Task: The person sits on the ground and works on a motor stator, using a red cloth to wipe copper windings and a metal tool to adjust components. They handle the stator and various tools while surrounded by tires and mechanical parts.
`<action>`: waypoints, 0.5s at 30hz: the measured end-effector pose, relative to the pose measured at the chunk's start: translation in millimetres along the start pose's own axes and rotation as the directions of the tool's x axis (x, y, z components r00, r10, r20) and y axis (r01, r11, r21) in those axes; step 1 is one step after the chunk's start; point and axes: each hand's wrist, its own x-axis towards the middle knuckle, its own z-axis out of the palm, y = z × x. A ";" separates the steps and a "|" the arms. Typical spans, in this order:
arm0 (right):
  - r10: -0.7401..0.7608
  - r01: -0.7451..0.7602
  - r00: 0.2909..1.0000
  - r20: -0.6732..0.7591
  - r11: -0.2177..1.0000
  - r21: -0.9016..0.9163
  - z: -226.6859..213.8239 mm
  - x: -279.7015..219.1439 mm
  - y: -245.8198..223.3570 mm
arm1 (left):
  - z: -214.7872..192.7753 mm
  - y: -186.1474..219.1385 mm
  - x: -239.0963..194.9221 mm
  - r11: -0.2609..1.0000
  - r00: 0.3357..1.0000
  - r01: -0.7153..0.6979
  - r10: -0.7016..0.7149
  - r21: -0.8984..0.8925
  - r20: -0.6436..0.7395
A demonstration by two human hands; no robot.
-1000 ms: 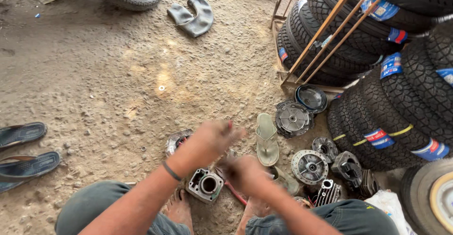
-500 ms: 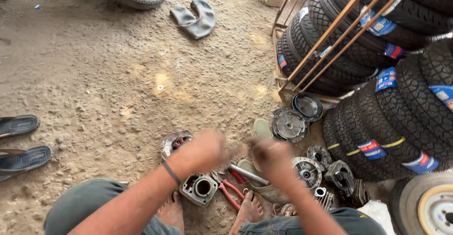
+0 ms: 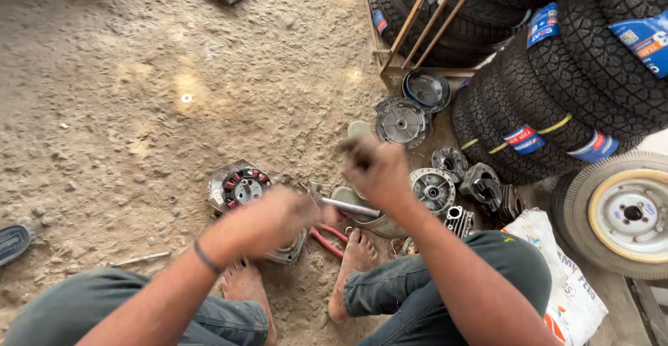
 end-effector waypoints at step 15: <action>0.089 -0.090 0.995 -0.045 0.996 -0.013 -15.2 9.1 -11.0 | -4.4 27.4 -22.9 0.904 0.931 -0.363 0.361 -0.226 -0.053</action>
